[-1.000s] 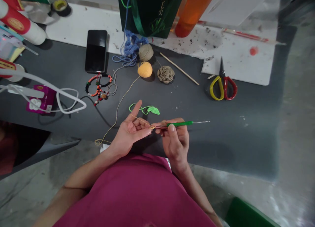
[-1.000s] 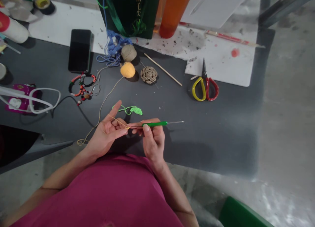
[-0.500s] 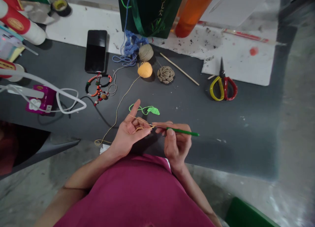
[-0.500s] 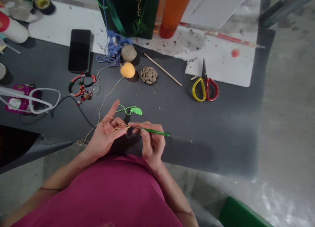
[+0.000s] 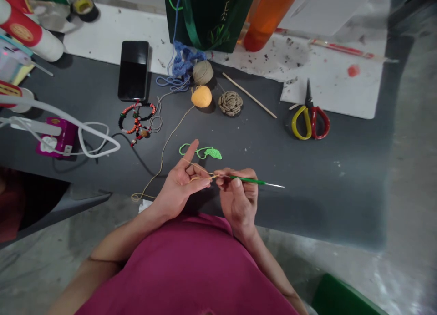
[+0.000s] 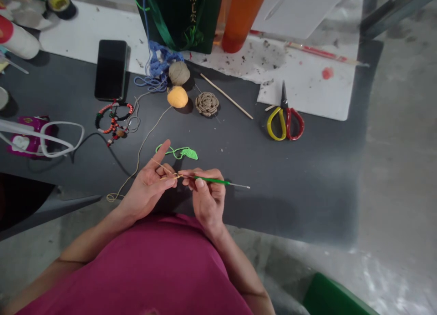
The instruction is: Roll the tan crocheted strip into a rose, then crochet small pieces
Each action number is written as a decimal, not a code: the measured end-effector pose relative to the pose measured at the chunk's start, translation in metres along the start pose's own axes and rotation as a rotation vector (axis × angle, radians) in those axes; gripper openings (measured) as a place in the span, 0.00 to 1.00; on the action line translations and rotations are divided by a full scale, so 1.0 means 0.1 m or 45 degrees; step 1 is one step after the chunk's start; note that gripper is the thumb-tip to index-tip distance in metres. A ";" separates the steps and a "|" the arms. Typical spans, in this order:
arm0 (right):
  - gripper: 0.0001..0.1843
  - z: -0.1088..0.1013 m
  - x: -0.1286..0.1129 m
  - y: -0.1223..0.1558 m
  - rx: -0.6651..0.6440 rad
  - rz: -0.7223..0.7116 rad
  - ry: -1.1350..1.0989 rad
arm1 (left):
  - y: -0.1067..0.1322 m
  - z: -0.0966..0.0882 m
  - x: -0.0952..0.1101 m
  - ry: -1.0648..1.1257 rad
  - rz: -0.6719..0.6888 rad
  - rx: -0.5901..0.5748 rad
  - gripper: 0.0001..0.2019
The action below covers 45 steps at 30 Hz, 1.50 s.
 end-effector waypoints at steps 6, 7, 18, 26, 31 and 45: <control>0.10 0.00 0.05 -0.02 -0.067 0.147 -0.094 | 0.00 0.01 -0.01 0.002 -0.015 -0.015 0.49; 0.12 0.01 0.06 -0.03 -0.086 0.170 -0.110 | 0.00 0.01 -0.02 0.016 -0.022 -0.023 0.49; 0.17 0.06 0.07 -0.08 -0.176 0.259 -0.098 | -0.01 0.01 -0.06 0.190 -0.145 -0.092 0.49; 0.12 0.05 0.03 -0.06 -0.259 0.226 -0.076 | -0.01 -0.03 -0.11 0.346 -0.315 -0.146 0.44; 0.07 0.02 0.00 -0.05 -0.284 0.139 -0.034 | -0.02 -0.03 -0.12 0.365 -0.404 -0.164 0.43; 0.02 0.02 0.01 -0.07 -0.305 0.182 -0.169 | -0.03 0.01 -0.09 0.338 -0.356 -0.157 0.52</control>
Point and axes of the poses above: each hand's wrist, its own y-axis away from the middle knuckle, its own z-axis out of the palm, x = y × z, the point moved 4 cm from there along -y, towards the middle knuckle, and after that the axes turned 10 degrees about -y, right-handed, at the moved point
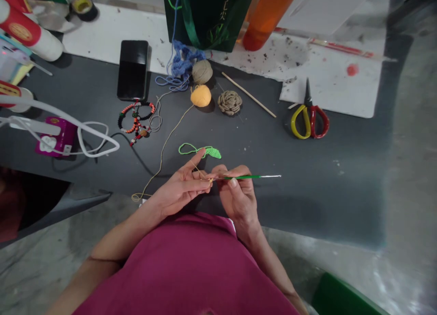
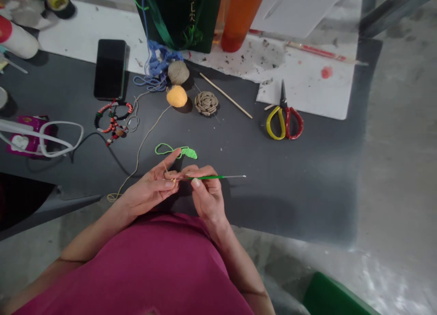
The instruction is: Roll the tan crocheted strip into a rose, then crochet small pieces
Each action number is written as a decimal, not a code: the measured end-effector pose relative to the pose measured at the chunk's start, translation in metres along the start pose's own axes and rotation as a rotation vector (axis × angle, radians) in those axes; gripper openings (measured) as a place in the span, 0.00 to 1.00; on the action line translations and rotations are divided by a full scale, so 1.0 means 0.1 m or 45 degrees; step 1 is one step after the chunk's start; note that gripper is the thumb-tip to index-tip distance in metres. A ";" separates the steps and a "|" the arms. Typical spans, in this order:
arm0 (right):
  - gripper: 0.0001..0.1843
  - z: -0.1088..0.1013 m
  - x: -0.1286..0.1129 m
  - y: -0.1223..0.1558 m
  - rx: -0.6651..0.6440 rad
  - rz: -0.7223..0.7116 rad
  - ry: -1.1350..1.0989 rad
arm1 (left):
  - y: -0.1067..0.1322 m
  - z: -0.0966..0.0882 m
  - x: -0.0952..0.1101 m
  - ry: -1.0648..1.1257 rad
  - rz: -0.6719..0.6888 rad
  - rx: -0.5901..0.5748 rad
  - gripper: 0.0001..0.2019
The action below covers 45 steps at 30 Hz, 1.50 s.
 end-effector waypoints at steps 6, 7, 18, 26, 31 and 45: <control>0.02 -0.01 -0.05 -0.04 0.020 -0.061 0.006 | 0.06 0.04 0.11 -0.229 0.237 0.089 0.55; 0.02 -0.01 -0.05 -0.04 0.021 -0.060 0.009 | 0.06 0.04 0.12 -0.263 0.264 0.100 0.55; 0.04 -0.05 -0.08 -0.02 0.025 -0.110 0.153 | 0.08 -0.02 0.15 -0.499 0.447 0.150 0.53; 0.04 -0.04 -0.15 0.01 -0.094 -0.206 0.303 | 0.08 -0.02 0.15 -0.502 0.468 0.144 0.52; 0.06 -0.01 -0.29 0.05 -0.138 -0.391 0.664 | 0.10 -0.03 0.15 -0.550 0.484 0.182 0.50; 0.14 0.20 -0.36 0.16 -0.305 -0.871 1.423 | 0.08 0.00 0.12 -0.491 0.482 0.227 0.49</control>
Point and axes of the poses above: each hand's wrist, its own y-axis away from the middle knuckle, its own z-axis out of the palm, x = y × z, the point moved 4 cm from there along -y, towards the middle knuckle, and after that the axes turned 10 degrees about -y, right-handed, at the moved point
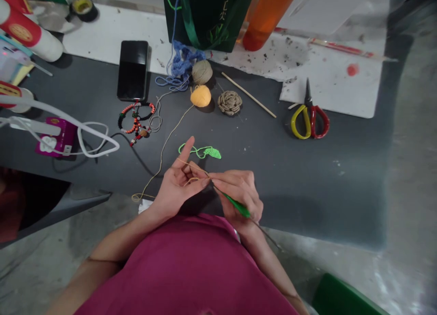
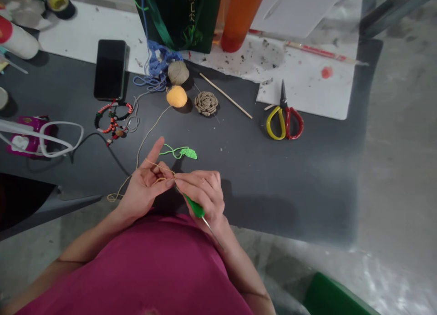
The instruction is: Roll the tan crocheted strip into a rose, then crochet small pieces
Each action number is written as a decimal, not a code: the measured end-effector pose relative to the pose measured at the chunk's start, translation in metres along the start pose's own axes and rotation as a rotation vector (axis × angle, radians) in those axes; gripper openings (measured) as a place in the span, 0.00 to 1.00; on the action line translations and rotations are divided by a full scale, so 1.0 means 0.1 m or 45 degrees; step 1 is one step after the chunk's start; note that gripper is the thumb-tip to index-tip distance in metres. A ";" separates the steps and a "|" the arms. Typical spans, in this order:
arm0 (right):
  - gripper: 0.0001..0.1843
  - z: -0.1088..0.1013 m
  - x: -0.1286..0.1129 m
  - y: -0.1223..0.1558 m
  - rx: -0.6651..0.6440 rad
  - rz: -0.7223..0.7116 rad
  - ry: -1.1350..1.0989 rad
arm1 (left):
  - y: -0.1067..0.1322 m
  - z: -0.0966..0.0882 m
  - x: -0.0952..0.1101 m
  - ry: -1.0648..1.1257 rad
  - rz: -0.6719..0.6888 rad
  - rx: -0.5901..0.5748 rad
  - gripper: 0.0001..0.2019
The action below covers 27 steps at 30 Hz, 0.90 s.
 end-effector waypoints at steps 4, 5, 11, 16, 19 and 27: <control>0.20 0.07 0.06 0.10 0.157 0.033 -0.134 | 0.00 0.04 -0.10 0.346 -0.284 -0.128 0.49; 0.21 0.09 0.07 0.13 0.189 0.073 -0.207 | 0.00 0.05 -0.12 0.413 -0.345 -0.151 0.49; 0.10 0.13 0.16 0.20 0.468 0.385 -0.589 | 0.00 0.06 -0.15 0.543 -0.449 -0.162 0.49; 0.02 0.07 0.20 0.26 0.559 0.609 -0.529 | 0.00 0.02 -0.14 0.498 -0.410 -0.150 0.47; 0.04 0.08 0.22 0.25 0.502 0.759 -0.618 | -0.01 0.00 -0.14 0.486 -0.396 -0.148 0.42; 0.07 0.24 0.27 0.16 0.455 0.883 -1.039 | 0.00 0.07 -0.09 0.328 -0.244 -0.178 0.39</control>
Point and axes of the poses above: each hand's wrist, its own y-axis away from the middle knuckle, its own z-axis out of the palm, x = y × z, the point moved 4 cm from there along -y, towards the middle knuckle, and after that the axes turned 10 degrees about -y, right-handed, at the moved point
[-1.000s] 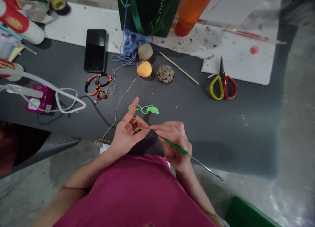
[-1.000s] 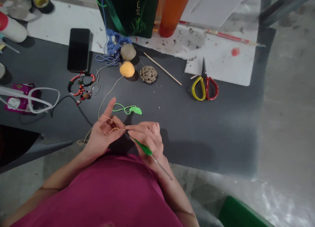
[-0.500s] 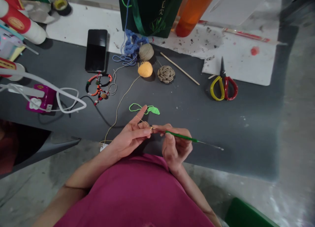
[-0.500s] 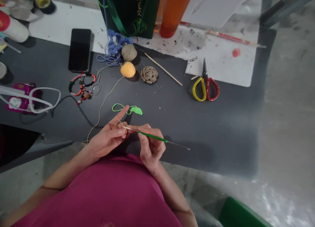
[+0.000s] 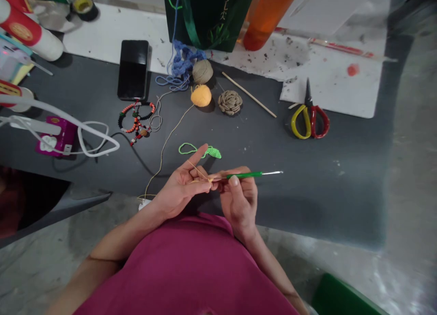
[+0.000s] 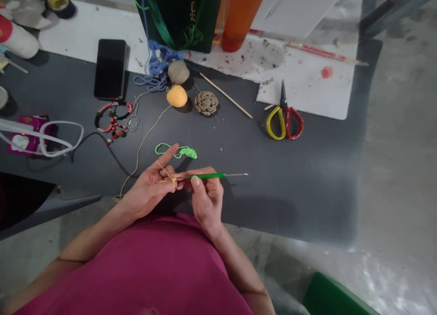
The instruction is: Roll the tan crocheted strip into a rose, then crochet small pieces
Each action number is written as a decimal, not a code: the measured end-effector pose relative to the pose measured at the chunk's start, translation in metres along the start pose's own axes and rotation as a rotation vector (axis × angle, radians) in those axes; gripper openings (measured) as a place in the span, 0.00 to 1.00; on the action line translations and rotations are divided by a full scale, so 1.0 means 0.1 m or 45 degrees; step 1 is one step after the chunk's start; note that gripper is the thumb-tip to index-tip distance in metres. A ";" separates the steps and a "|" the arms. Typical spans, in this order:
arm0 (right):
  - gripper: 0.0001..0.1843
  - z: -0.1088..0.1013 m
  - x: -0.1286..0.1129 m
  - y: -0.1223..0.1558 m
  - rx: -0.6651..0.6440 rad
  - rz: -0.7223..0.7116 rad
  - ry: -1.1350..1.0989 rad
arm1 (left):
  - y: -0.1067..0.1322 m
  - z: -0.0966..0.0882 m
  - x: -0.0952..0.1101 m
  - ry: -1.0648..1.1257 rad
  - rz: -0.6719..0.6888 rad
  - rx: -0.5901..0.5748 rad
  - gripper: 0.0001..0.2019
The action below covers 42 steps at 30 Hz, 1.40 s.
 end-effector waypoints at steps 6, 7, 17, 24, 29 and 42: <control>0.06 -0.01 -0.02 0.01 0.016 -0.090 0.099 | 0.02 -0.02 0.06 -0.157 0.119 0.087 0.37; 0.06 -0.02 -0.03 0.01 0.006 -0.101 0.129 | 0.02 -0.03 0.06 -0.167 0.124 0.089 0.36; 0.09 0.03 -0.17 0.05 -0.185 -0.412 0.381 | 0.01 -0.05 0.07 -0.233 0.200 0.183 0.36; 0.18 0.05 -0.13 0.10 -0.200 -0.785 0.702 | 0.01 0.00 -0.01 0.033 0.014 0.138 0.35; 0.08 0.02 -0.02 0.09 -0.041 -0.468 0.346 | -0.01 0.00 -0.07 0.169 -0.104 0.069 0.32; 0.04 -0.08 -0.11 0.14 0.108 -0.437 0.446 | 0.00 -0.02 -0.05 0.189 -0.083 0.047 0.31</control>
Point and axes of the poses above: each hand's wrist, its own y-axis away from the middle knuckle, its own z-axis out of the palm, x = y × z, the point moved 4 cm from there along -y, towards the middle knuckle, and after that the axes turned 10 degrees about -y, right-handed, at the moved point
